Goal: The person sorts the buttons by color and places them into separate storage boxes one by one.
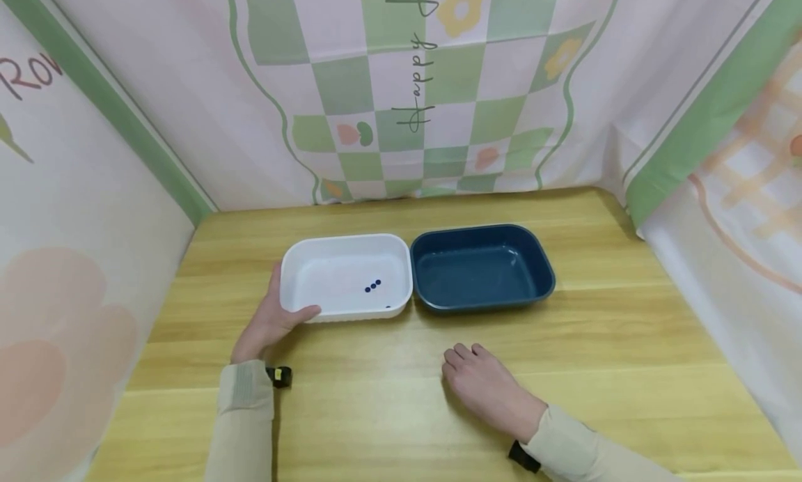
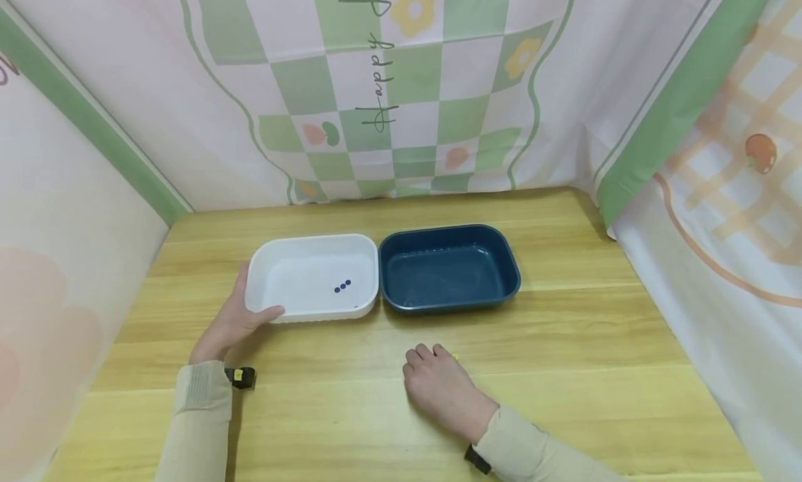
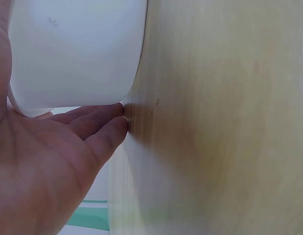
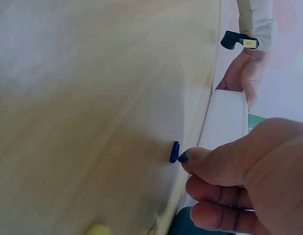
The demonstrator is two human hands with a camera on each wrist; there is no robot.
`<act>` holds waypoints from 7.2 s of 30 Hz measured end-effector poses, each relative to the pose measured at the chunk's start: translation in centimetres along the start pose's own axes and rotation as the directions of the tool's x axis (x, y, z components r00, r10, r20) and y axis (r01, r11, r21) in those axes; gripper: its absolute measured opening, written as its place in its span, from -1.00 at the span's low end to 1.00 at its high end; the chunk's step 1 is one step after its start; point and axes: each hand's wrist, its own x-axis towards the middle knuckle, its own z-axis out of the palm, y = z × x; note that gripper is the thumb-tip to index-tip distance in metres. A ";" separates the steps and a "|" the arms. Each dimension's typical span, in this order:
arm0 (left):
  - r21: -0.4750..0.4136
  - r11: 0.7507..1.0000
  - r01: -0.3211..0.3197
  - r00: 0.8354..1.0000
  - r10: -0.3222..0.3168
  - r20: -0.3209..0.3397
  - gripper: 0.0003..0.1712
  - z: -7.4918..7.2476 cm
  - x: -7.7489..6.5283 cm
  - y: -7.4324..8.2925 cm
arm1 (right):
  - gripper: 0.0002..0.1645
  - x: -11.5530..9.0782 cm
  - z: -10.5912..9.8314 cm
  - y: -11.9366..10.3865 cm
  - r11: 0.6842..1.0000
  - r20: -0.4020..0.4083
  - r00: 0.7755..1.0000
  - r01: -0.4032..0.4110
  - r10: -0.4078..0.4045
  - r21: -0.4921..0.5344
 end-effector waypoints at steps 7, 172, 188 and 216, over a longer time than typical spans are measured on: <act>0.012 1.000 0.014 1.000 -0.014 0.009 0.47 -0.1 -0.1 -0.1 | -0.94 0.0 0.3 0.1 1.000 -0.001 1.000 -0.004 0.005 0.023; 0.008 1.000 -0.012 1.000 0.012 -0.001 0.43 -0.1 -0.1 0.1 | -0.76 0.8 -1.4 1.5 0.889 0.279 0.956 -0.207 0.094 0.409; 0.026 0.999 0.022 1.000 -0.022 0.003 0.46 -0.1 -0.1 0.1 | -0.92 0.2 -1.6 -1.8 0.998 0.095 0.995 -0.009 0.015 -0.064; 0.001 0.999 -0.032 0.999 0.032 -0.003 0.40 -0.2 -0.1 0.2 | -0.83 0.2 -0.7 -2.5 0.984 0.019 1.000 -0.012 0.016 -0.180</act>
